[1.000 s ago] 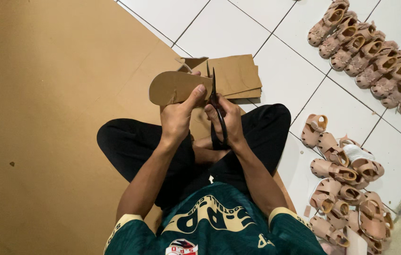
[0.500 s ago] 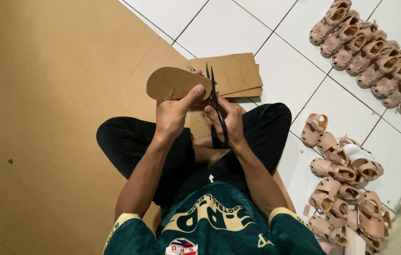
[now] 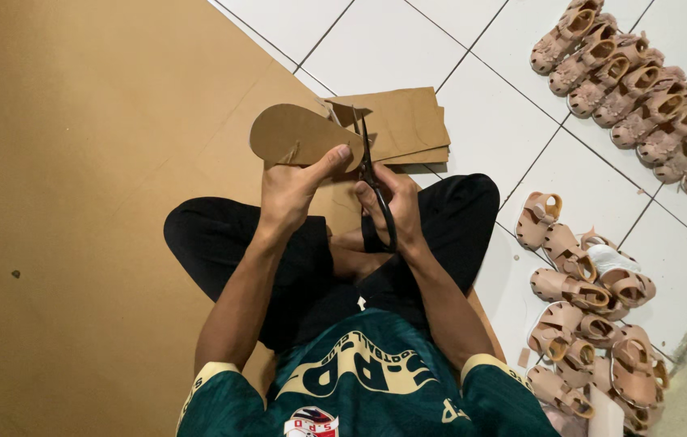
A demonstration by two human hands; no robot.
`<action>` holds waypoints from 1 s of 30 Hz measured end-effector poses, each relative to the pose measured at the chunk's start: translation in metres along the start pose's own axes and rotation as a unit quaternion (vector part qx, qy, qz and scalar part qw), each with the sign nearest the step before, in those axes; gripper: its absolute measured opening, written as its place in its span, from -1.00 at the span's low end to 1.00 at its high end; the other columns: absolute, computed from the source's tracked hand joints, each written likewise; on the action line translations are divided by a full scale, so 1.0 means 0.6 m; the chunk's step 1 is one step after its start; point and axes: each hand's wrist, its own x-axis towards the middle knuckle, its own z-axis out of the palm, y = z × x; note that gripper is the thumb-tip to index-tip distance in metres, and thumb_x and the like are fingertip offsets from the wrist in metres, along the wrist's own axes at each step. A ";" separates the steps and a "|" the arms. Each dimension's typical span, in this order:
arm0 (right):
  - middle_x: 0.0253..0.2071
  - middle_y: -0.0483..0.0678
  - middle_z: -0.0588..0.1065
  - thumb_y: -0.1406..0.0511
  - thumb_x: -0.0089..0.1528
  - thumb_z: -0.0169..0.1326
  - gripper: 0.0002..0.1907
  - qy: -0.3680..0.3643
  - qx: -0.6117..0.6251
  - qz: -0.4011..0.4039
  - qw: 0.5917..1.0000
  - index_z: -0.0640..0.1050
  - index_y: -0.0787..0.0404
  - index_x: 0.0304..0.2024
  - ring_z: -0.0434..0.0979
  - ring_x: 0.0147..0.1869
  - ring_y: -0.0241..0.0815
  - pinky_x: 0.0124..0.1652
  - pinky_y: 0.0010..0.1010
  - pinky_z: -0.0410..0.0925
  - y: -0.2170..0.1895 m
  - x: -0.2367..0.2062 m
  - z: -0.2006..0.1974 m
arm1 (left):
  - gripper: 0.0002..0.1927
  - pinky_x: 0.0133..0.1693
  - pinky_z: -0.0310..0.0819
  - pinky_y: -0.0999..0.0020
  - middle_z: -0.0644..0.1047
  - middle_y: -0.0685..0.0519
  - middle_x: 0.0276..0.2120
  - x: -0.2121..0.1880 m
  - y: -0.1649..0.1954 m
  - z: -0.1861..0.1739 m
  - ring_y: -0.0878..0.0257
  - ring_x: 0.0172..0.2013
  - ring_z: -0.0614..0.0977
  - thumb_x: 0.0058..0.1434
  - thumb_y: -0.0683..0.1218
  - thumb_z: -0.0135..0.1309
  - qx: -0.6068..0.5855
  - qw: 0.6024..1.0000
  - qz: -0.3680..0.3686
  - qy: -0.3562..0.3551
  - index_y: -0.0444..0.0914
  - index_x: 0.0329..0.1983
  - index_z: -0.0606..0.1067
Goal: The person sits on the workshop floor and cuts cardboard sheets into strips and insole-shaped patterns using scissors, following drawn outlines. They set the scissors down to pair and stack sandal insoles, then resume cutting out insole shapes from the cardboard and stacking the cut pieces.
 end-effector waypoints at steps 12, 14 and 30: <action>-0.60 -0.20 0.41 -0.15 0.29 0.12 -0.37 -0.001 0.007 0.006 1.000 0.61 0.29 -0.06 0.42 -0.54 -0.43 -0.51 -0.58 0.25 -0.001 -0.006 -0.001 | -0.80 -0.18 0.75 0.33 0.65 -0.05 -0.28 0.009 0.019 -0.008 0.21 -0.26 0.74 0.26 -0.17 0.27 0.023 0.999 0.025 -0.029 -0.40 -0.15 0.56; -0.60 -0.20 0.40 -0.15 0.30 0.11 -0.37 0.001 0.009 0.005 1.000 0.62 0.30 -0.05 0.39 -0.54 -0.43 -0.50 -0.58 0.22 -0.003 -0.007 -0.002 | -0.80 -0.18 0.71 0.34 0.65 -0.06 -0.27 0.011 0.022 -0.009 0.22 -0.25 0.72 0.28 -0.18 0.28 0.025 0.999 0.031 -0.035 -0.41 -0.14 0.56; -0.57 -0.20 0.43 -0.12 0.29 0.15 -0.41 -0.004 -0.004 -0.007 1.000 0.63 0.30 -0.11 0.38 -0.48 -0.43 -0.44 -0.55 0.20 -0.015 -0.008 -0.007 | -0.73 -0.10 0.72 0.34 0.65 -0.07 -0.19 0.030 0.036 -0.021 0.25 -0.19 0.71 0.27 -0.20 0.25 0.018 0.998 0.011 -0.062 -0.44 -0.04 0.51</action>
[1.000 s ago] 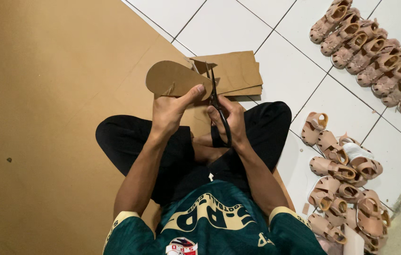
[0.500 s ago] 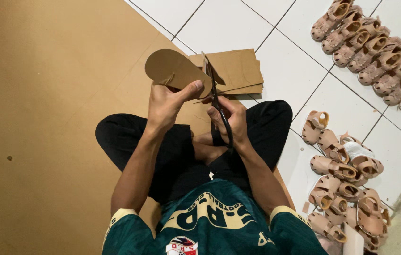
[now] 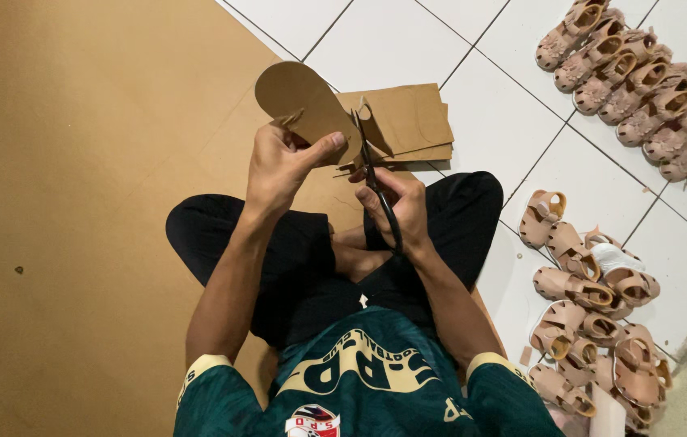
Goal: The person sits on the workshop floor and cuts cardboard sheets into strips and insole-shaped patterns using scissors, following drawn outlines. They set the scissors down to pair and stack sandal insoles, then resume cutting out insole shapes from the cardboard and stacking the cut pieces.
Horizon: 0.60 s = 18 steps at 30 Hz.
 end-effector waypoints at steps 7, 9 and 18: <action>-0.56 -0.19 0.44 -0.07 0.29 0.17 -0.46 -0.004 -0.030 -0.008 1.000 0.63 0.30 -0.15 0.37 -0.47 -0.44 -0.44 -0.55 0.18 0.001 0.002 -0.001 | -0.75 -0.12 0.71 0.38 0.65 -0.04 -0.23 0.001 0.003 -0.010 0.29 -0.22 0.71 0.29 -0.16 0.25 0.017 1.000 -0.006 -0.015 -0.43 -0.06 0.54; -0.57 -0.18 0.43 -0.07 0.29 0.17 -0.47 -0.010 -0.029 -0.003 1.000 0.63 0.30 -0.16 0.36 -0.47 -0.44 -0.44 -0.55 0.18 0.001 0.000 -0.002 | -0.76 -0.14 0.69 0.40 0.65 -0.04 -0.27 0.002 0.003 -0.013 0.30 -0.24 0.69 0.31 -0.16 0.26 0.023 0.999 -0.003 -0.026 -0.44 -0.09 0.56; -0.52 -0.19 0.50 -0.03 0.30 0.19 -0.52 -0.011 -0.022 -0.025 0.999 0.63 0.29 -0.20 0.46 -0.45 -0.44 -0.42 -0.58 0.28 0.003 0.002 -0.003 | -0.74 -0.21 0.70 0.42 0.68 -0.05 -0.34 0.012 -0.001 -0.021 0.31 -0.32 0.73 0.25 -0.15 0.27 0.072 0.997 -0.041 -0.009 -0.44 -0.10 0.58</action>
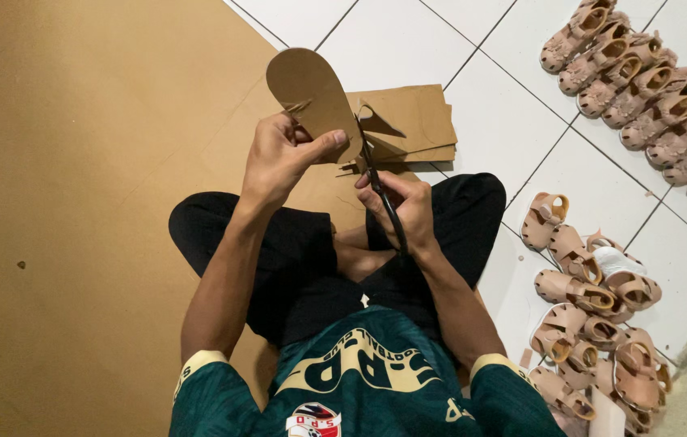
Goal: The person sits on the workshop floor and cuts cardboard sheets into strips and insole-shaped patterns using scissors, following drawn outlines. They set the scissors down to pair and stack sandal insoles, then resume cutting out insole shapes from the cardboard and stacking the cut pieces.
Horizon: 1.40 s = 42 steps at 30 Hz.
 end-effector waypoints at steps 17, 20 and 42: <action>-0.51 -0.22 0.38 0.01 0.37 0.13 -0.53 0.019 0.083 0.036 0.996 0.58 0.33 -0.13 0.31 -0.49 -0.44 -0.48 -0.58 0.18 0.018 -0.009 -0.005 | -0.73 -0.04 0.70 0.30 0.63 -0.11 -0.14 -0.005 -0.032 0.005 0.21 -0.11 0.70 0.30 -0.17 0.21 -0.105 0.994 0.019 0.015 -0.35 0.01 0.48; -0.54 -0.24 0.34 -0.02 0.37 0.06 -0.51 0.013 0.188 0.084 0.978 0.53 0.30 -0.05 0.33 -0.52 -0.46 -0.51 -0.61 0.23 0.023 -0.016 0.002 | -0.80 0.18 0.63 0.22 0.63 -0.16 0.01 -0.012 -0.039 0.012 0.06 0.10 0.65 0.33 -0.23 0.22 -0.136 0.982 0.128 0.010 -0.33 -0.04 0.49; -0.39 -0.20 0.42 -0.11 0.33 0.12 -0.35 -0.027 0.113 0.020 0.993 0.57 0.35 0.10 0.40 -0.30 -0.43 -0.28 -0.58 0.28 -0.031 -0.041 0.014 | -0.68 0.00 0.70 0.22 0.58 -0.10 -0.10 -0.080 -0.032 0.053 0.18 -0.12 0.69 0.35 -0.19 0.21 -0.202 0.970 0.081 0.111 -0.43 0.05 0.41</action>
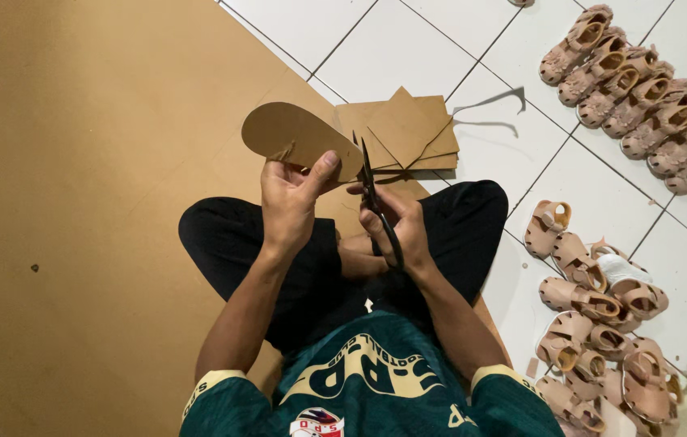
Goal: The person sits on the workshop floor and cuts cardboard sheets into strips and insole-shaped patterns using scissors, following drawn outlines. They set the scissors down to pair and stack sandal insoles, then resume cutting out insole shapes from the cardboard and stacking the cut pieces.
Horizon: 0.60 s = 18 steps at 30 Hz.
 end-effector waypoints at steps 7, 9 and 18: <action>-0.44 -0.22 0.41 -0.10 0.29 0.14 -0.35 0.002 0.027 0.024 0.999 0.58 0.35 0.07 0.36 -0.42 -0.45 -0.39 -0.60 0.24 -0.005 0.002 -0.001 | -0.77 -0.01 0.69 0.25 0.60 -0.04 -0.17 0.000 0.016 0.006 0.22 -0.15 0.69 0.35 -0.18 0.20 0.007 1.000 0.001 -0.023 -0.41 -0.04 0.48; -0.43 -0.23 0.42 -0.12 0.29 0.13 -0.34 0.000 0.023 0.017 1.000 0.58 0.34 0.07 0.37 -0.42 -0.47 -0.40 -0.62 0.24 -0.003 0.003 -0.002 | -0.79 -0.02 0.69 0.25 0.61 -0.04 -0.17 0.001 0.014 0.006 0.22 -0.15 0.68 0.36 -0.19 0.19 -0.011 0.999 0.005 -0.038 -0.41 -0.05 0.49; -0.46 -0.27 0.40 -0.12 0.29 0.17 -0.34 0.014 -0.006 -0.008 1.000 0.60 0.36 0.04 0.35 -0.40 -0.50 -0.40 -0.63 0.20 0.003 0.002 -0.009 | -0.80 -0.01 0.69 0.25 0.60 -0.03 -0.17 0.004 0.013 0.004 0.24 -0.14 0.68 0.37 -0.19 0.18 0.013 0.999 0.009 -0.051 -0.41 -0.05 0.48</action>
